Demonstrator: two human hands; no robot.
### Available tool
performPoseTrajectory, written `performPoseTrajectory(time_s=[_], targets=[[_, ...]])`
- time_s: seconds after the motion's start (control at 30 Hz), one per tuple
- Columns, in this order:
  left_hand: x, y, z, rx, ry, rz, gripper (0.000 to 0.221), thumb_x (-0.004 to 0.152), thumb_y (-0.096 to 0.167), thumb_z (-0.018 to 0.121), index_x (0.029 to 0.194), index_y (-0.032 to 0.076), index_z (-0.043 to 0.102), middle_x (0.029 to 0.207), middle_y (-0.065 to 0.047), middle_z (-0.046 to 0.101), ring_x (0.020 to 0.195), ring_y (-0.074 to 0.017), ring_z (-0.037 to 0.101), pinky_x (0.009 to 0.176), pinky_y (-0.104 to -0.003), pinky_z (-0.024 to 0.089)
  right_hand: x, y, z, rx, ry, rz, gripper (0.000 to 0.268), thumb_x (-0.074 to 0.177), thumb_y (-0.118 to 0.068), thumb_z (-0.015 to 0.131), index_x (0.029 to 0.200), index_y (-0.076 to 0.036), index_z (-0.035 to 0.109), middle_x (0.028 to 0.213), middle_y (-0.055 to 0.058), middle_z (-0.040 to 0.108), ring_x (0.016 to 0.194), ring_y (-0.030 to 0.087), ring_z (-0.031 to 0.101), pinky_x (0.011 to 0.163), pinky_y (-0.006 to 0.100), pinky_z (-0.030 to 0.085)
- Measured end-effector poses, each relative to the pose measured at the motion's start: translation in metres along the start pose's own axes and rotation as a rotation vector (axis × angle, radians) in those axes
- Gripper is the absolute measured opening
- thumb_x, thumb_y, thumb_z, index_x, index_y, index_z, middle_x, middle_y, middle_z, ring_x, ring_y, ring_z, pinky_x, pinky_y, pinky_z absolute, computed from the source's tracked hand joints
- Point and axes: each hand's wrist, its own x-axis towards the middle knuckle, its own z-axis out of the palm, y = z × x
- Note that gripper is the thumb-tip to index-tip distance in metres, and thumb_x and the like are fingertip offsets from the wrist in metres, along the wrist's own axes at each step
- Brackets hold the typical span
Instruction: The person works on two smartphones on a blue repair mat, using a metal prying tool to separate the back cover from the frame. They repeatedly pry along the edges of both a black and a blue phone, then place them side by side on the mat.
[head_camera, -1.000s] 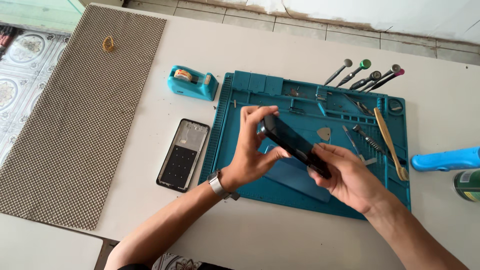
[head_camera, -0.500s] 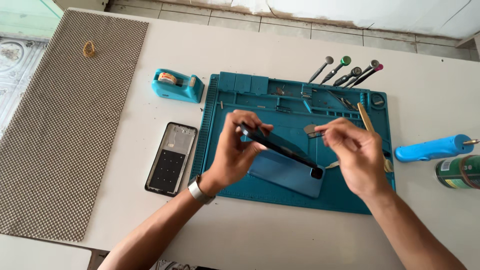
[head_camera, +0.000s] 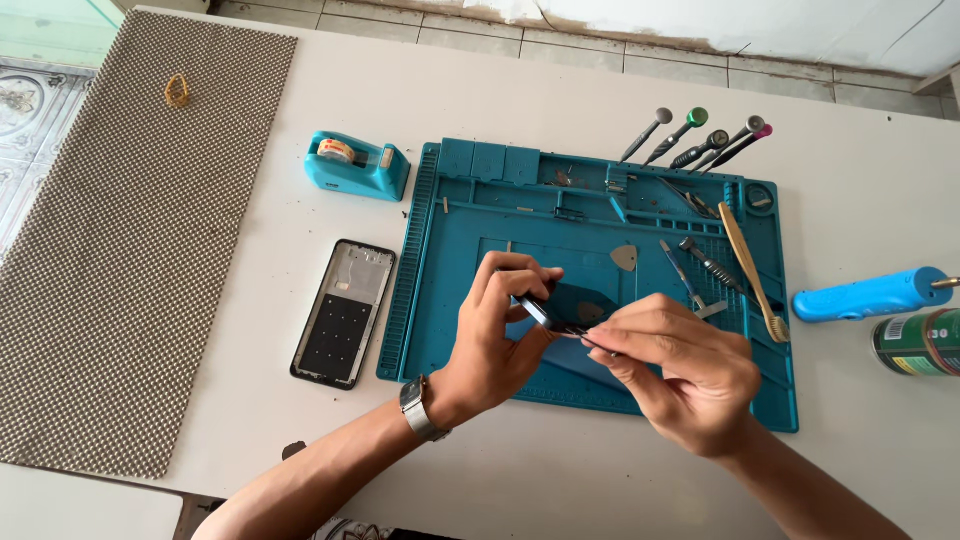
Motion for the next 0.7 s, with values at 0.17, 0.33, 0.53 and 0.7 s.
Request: performPoseTrajectory(time_s=[0.17, 0.33, 0.53, 0.7], targets=[[0.000, 0.000, -0.001, 0.036, 0.005, -0.019, 0.048, 0.086, -0.006, 0.080, 0.120, 0.007, 0.048, 0.126, -0.012, 0.050, 0.126, -0.0279, 0.066, 0.081, -0.029, 0.069, -0.019, 0.007, 0.002, 0.305, 0.025, 0.294, 0.013, 0.095, 0.001, 0.070, 0.107, 0.005, 0.073, 0.099, 0.013, 0.077, 0.088, 0.020, 0.077, 0.073, 0.027, 0.065], [0.000, -0.001, -0.003, 0.036, 0.028, -0.015, 0.046, 0.086, -0.009, 0.077, 0.119, 0.007, 0.049, 0.125, -0.011, 0.051, 0.127, -0.0261, 0.065, 0.080, -0.028, 0.066, -0.031, 0.024, -0.004, 0.759, 0.226, 0.750, 0.018, 0.095, 0.003, 0.065, 0.111, 0.005, 0.074, 0.106, 0.017, 0.077, 0.091, 0.022, 0.073, 0.080, 0.035, 0.060], [0.002, -0.001, -0.006, 0.038, 0.039, -0.016, 0.048, 0.084, -0.011, 0.076, 0.120, 0.007, 0.049, 0.124, -0.010, 0.051, 0.126, -0.0244, 0.066, 0.075, -0.025, 0.067, -0.032, 0.025, -0.009, 0.685, 0.213, 0.533, 0.028, 0.096, 0.007, 0.069, 0.124, 0.000, 0.072, 0.103, 0.017, 0.076, 0.094, 0.023, 0.075, 0.084, 0.036, 0.063], [0.002, 0.000, -0.008, 0.043, 0.037, -0.014, 0.049, 0.083, -0.013, 0.075, 0.119, 0.008, 0.049, 0.123, -0.009, 0.051, 0.128, -0.0240, 0.067, 0.070, -0.024, 0.063, -0.027, 0.013, -0.012, 0.451, 0.176, 0.478, 0.023, 0.094, 0.003, 0.068, 0.117, 0.005, 0.070, 0.108, 0.020, 0.075, 0.098, 0.024, 0.078, 0.088, 0.037, 0.064]])
